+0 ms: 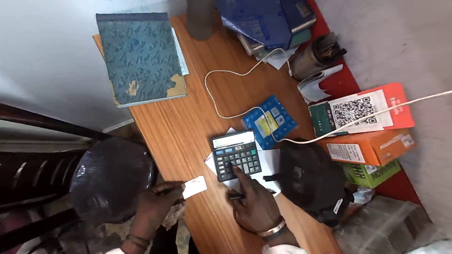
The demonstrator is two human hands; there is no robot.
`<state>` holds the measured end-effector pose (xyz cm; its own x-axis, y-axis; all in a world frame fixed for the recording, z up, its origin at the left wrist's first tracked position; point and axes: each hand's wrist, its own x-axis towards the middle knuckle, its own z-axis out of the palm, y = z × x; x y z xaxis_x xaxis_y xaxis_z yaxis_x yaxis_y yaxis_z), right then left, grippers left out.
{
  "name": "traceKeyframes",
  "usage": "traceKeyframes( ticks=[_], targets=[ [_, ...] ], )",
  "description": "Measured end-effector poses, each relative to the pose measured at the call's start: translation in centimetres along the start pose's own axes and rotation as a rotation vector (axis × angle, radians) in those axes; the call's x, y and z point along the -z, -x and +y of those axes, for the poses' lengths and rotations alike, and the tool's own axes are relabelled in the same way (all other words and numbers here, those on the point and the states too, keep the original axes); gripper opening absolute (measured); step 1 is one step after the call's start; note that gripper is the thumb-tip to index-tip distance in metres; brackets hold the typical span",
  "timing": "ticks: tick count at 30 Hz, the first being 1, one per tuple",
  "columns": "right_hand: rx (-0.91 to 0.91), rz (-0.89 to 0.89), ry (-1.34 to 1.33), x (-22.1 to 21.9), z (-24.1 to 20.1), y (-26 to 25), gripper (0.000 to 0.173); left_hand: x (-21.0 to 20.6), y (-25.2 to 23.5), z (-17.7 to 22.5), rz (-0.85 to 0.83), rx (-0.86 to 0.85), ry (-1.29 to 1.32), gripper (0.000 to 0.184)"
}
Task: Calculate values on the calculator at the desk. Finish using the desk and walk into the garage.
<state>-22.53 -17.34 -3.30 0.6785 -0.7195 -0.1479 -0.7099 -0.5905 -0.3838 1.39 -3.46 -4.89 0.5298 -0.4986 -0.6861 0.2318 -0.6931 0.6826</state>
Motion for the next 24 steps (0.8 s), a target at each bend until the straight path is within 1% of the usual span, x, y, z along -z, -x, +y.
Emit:
traceKeyframes(
  ticks=[4,7,9,15,19,24],
  targets=[
    [0.023,-0.007,-0.006,0.0,0.3,-0.1,0.060,0.0,-0.1,-0.2,0.005,-0.005,0.003,0.012],
    [0.064,-0.023,0.014,0.0,0.5,-0.2,0.054,0.0,-0.2,-0.3,0.008,-0.008,0.009,0.013],
    [0.096,-0.030,0.027,-0.1,0.6,-0.3,0.052,0.0,-0.2,-0.3,0.010,-0.008,0.004,0.013],
    [0.056,-0.043,-0.013,0.2,0.5,-0.6,0.062,-0.1,-0.1,-0.1,0.017,0.029,0.006,0.013],
    [0.036,-0.103,0.019,0.3,0.0,-1.0,0.066,-0.1,0.0,0.0,0.021,0.020,0.020,0.012],
    [0.007,-0.188,0.074,0.8,-0.6,-1.5,0.067,0.0,-0.1,-0.1,0.017,0.011,-0.017,0.014]
  ],
)
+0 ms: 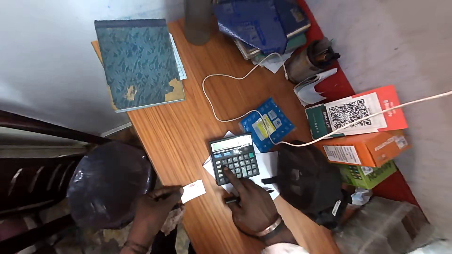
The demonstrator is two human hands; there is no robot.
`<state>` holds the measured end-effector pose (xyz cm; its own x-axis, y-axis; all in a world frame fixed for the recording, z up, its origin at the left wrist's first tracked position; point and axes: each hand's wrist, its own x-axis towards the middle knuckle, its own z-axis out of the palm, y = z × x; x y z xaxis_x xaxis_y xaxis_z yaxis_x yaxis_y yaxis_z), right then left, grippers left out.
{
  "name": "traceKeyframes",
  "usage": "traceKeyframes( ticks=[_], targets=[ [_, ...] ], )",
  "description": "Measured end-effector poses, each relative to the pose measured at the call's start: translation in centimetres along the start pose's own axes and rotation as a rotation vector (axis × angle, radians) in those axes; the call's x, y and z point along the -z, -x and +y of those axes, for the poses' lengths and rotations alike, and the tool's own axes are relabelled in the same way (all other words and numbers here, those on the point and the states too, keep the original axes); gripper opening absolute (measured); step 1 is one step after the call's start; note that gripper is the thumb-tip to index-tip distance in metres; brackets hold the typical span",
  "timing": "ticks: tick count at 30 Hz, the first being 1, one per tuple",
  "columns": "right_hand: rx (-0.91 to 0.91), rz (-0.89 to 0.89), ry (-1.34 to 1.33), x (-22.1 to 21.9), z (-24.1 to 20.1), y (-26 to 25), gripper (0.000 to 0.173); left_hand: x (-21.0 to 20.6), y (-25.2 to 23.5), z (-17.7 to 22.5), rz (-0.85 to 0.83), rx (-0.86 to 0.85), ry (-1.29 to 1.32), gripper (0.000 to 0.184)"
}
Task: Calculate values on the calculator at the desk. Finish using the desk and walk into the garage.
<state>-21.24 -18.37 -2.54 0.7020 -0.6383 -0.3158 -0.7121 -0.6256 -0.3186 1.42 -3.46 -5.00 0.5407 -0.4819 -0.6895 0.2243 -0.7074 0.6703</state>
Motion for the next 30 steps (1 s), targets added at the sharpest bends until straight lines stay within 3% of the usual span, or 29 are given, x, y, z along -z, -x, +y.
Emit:
traceKeyframes(
  ticks=[17,30],
  targets=[
    [-0.020,0.060,0.024,-0.8,-0.3,0.4,0.067,-0.1,0.0,-0.1,0.000,-0.008,0.032,0.012],
    [-0.148,0.150,-0.128,-0.6,0.5,0.7,0.089,0.3,0.0,0.8,-0.045,0.014,0.030,0.014]
  ],
)
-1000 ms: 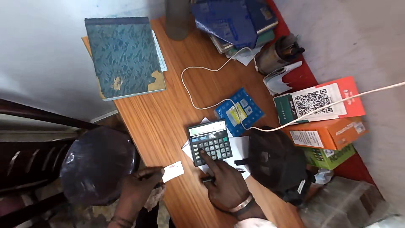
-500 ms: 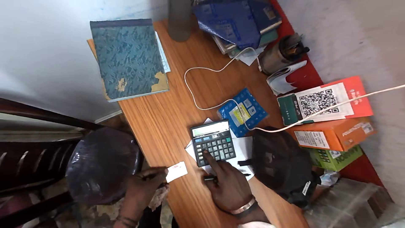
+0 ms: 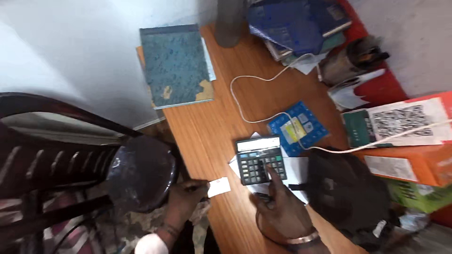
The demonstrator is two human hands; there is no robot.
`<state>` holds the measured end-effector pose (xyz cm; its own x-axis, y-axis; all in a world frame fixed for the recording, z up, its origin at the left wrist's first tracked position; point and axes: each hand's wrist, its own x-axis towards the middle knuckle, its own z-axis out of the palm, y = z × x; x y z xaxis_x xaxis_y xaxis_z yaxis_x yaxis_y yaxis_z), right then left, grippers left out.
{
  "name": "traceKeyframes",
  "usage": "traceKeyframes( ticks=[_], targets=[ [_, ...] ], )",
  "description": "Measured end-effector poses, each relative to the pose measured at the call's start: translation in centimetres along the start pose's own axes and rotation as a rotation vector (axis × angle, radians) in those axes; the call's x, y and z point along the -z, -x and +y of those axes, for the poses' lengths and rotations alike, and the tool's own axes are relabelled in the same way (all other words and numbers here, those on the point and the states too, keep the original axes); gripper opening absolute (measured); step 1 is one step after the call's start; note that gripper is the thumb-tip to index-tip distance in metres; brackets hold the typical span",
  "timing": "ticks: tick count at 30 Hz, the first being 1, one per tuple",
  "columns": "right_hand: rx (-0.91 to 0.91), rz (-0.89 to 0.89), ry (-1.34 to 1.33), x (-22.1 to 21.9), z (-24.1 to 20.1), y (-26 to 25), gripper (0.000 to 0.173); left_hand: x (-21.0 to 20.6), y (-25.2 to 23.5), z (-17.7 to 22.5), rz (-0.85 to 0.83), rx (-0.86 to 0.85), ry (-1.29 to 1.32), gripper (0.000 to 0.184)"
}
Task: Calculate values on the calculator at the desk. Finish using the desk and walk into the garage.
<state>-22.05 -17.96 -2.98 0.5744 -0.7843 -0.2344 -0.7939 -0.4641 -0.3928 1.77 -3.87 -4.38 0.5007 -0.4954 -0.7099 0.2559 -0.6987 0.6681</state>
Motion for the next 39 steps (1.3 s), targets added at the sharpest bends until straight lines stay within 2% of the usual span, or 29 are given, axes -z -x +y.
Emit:
traceKeyframes(
  ticks=[10,17,23,28,31,35,39],
  targets=[
    [0.143,0.061,0.060,-0.3,0.2,0.2,0.074,-0.1,0.1,0.3,0.015,0.055,0.010,0.010],
    [0.118,0.028,0.079,0.1,-0.1,0.1,0.072,-0.2,0.2,0.1,0.019,0.038,0.004,0.010],
    [0.019,-0.060,0.083,0.8,-0.7,0.2,0.075,-0.4,0.3,-0.1,0.022,0.011,-0.030,0.013],
    [-0.077,-0.141,0.101,1.2,-1.4,-0.1,0.085,-0.4,0.1,-0.4,0.028,-0.005,0.003,0.012],
    [-0.027,-0.139,0.112,1.1,-1.4,-0.2,0.082,-0.4,0.0,-0.5,0.029,-0.011,0.003,0.013],
    [-0.005,-0.243,0.163,1.4,-2.2,-0.7,0.079,-0.3,-0.1,-0.7,0.018,-0.023,0.011,0.012],
    [-0.086,-0.276,0.165,1.6,-3.2,-1.1,0.091,-0.2,-0.3,-0.9,0.015,-0.025,0.006,0.012]
  ],
)
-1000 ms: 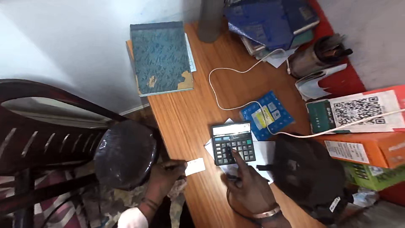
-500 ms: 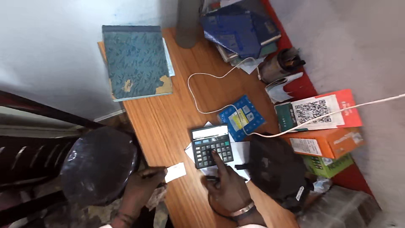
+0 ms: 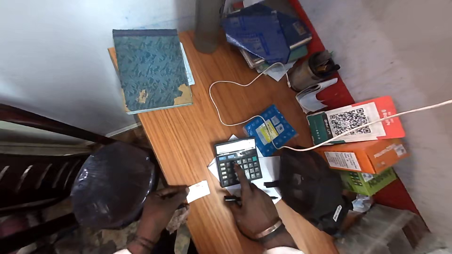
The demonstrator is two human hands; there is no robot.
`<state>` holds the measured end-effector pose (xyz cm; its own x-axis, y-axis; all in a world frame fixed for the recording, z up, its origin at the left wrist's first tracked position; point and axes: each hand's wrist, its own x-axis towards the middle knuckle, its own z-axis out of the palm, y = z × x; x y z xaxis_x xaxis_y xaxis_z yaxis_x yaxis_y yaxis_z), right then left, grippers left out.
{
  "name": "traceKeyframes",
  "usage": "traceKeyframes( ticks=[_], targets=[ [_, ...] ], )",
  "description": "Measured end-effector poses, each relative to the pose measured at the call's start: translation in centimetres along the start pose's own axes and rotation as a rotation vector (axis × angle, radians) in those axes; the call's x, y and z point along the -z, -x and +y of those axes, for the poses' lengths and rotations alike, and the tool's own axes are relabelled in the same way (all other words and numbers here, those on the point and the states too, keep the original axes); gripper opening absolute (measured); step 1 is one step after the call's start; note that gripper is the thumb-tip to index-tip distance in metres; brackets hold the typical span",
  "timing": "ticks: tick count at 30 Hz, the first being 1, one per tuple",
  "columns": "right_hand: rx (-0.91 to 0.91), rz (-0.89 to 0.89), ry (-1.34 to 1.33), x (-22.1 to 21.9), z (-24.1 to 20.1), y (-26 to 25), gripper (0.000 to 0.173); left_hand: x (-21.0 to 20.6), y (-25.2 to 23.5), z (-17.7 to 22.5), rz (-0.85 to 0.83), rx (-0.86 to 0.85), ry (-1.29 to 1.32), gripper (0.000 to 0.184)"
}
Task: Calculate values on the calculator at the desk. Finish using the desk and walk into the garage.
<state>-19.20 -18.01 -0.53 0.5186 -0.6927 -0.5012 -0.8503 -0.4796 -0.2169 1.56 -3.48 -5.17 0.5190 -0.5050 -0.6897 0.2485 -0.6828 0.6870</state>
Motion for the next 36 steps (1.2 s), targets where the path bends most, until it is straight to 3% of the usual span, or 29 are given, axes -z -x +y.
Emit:
traceKeyframes(
  ticks=[2,7,10,13,15,20,28,36],
  targets=[
    [0.002,0.076,-0.052,-0.7,0.6,0.4,0.090,0.0,0.1,0.1,0.006,0.002,0.004,0.012],
    [0.264,0.321,-0.074,-3.0,3.1,1.2,0.055,-0.1,0.2,0.4,0.019,0.038,-0.010,0.010],
    [0.271,0.386,-0.006,-3.2,3.5,1.3,0.053,0.0,0.2,0.4,0.019,0.042,-0.027,0.011],
    [0.206,0.455,-0.043,-3.5,3.8,1.5,0.065,-0.1,0.2,0.5,0.019,0.062,-0.043,0.011],
    [0.164,0.449,-0.062,-3.6,3.9,1.7,0.071,-0.3,0.3,0.7,0.025,0.060,-0.037,0.010],
    [0.291,0.313,0.045,-3.1,3.4,1.4,0.055,-0.2,0.2,0.2,0.022,0.019,-0.030,0.012],
    [0.227,0.114,0.095,-2.0,2.4,0.7,0.059,-0.3,0.1,0.1,0.030,0.009,-0.003,0.009],
    [0.179,0.085,-0.018,-1.3,2.1,0.6,0.068,-0.3,0.2,0.2,0.011,0.014,0.014,0.011]
  ],
)
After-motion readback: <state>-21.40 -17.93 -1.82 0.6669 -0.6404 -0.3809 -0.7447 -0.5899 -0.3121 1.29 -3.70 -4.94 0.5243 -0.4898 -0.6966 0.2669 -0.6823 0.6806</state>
